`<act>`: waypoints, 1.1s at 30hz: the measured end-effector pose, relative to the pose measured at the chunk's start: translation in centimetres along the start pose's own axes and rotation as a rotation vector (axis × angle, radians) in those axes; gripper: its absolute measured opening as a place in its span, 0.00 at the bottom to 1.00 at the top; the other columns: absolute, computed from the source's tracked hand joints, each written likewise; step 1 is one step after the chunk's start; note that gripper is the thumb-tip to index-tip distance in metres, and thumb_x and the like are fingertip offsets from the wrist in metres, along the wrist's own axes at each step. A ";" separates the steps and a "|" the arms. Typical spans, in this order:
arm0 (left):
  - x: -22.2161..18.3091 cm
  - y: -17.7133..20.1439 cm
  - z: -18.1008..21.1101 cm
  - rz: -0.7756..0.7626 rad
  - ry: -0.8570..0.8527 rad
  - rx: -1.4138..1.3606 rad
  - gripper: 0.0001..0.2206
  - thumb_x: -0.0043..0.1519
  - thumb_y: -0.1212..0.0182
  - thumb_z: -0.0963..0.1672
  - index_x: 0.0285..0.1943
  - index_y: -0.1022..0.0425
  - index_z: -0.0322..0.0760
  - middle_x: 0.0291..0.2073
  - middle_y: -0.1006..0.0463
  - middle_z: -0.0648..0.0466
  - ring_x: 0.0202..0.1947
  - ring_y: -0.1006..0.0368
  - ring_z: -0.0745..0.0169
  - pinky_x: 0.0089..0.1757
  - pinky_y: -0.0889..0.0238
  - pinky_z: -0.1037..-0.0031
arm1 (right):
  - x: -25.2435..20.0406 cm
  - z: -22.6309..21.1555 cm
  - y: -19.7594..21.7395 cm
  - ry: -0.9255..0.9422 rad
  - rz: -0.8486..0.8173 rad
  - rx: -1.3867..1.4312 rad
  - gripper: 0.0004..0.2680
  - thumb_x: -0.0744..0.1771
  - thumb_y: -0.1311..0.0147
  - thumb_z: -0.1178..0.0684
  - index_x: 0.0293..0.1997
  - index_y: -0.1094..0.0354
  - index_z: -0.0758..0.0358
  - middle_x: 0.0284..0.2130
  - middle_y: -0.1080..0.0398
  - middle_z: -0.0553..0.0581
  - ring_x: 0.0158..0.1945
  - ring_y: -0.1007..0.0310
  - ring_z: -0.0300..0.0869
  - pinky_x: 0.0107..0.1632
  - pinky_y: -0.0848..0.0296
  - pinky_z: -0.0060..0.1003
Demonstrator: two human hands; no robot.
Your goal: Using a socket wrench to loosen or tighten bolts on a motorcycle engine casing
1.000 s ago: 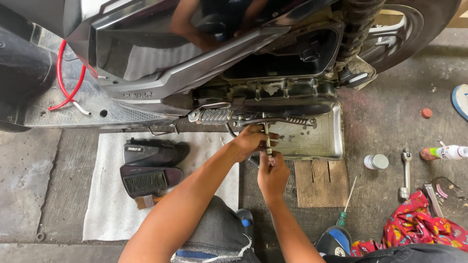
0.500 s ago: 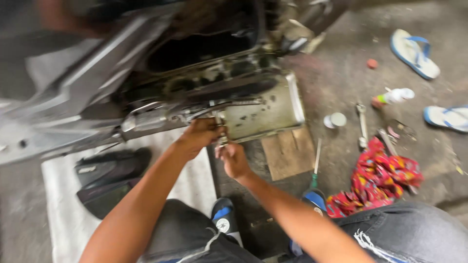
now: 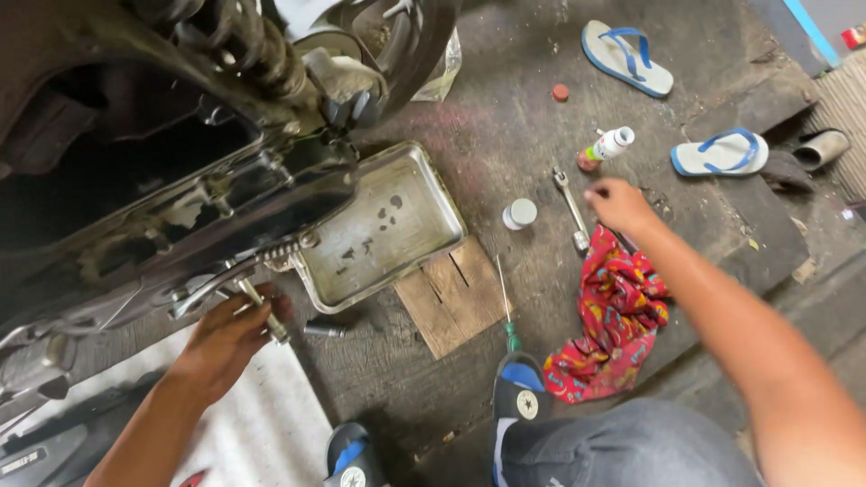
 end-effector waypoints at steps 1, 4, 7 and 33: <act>0.4 0.0 -0.2 0.007 -0.008 0.005 0.18 0.66 0.46 0.38 0.66 0.31 0.26 0.49 0.22 0.36 0.50 0.24 0.40 0.55 0.34 0.51 | 0.5 1.4 -2.2 0.008 0.002 0.008 0.13 0.68 0.47 0.39 0.53 0.24 0.49 0.47 0.22 0.61 0.56 0.25 0.59 0.57 0.28 0.55; 0.9 1.1 -2.9 0.166 0.142 0.000 0.11 0.68 0.48 0.37 0.57 0.32 0.22 0.47 0.26 0.37 0.49 0.29 0.46 0.55 0.34 0.60 | 2.1 5.2 -7.6 -0.040 0.136 0.327 0.11 0.66 0.43 0.51 0.45 0.23 0.69 0.40 0.22 0.63 0.41 0.24 0.53 0.49 0.28 0.43; 1.2 0.4 -6.8 0.142 0.234 0.161 0.11 0.63 0.44 0.35 0.54 0.24 0.25 0.42 0.17 0.36 0.46 0.21 0.41 0.60 0.32 0.51 | 4.1 4.7 -10.6 0.031 0.229 0.146 0.14 0.64 0.42 0.52 0.51 0.28 0.70 0.41 0.23 0.68 0.43 0.24 0.62 0.46 0.27 0.50; 5.9 -29.7 -6.8 -0.459 -0.230 -0.617 0.14 0.66 0.51 0.37 0.60 0.40 0.32 0.42 0.32 0.42 0.32 0.34 0.56 0.32 0.33 0.70 | -8.9 -10.7 2.6 0.456 0.315 0.492 0.11 0.72 0.49 0.49 0.29 0.34 0.55 0.16 0.40 0.57 0.24 0.39 0.44 0.36 0.33 0.37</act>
Point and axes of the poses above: each hand's wrist, its own x-axis towards the middle knuckle, its own y-axis out of the back of the hand, z = x × y, the point moved 9 cm from there along x, towards the middle knuckle
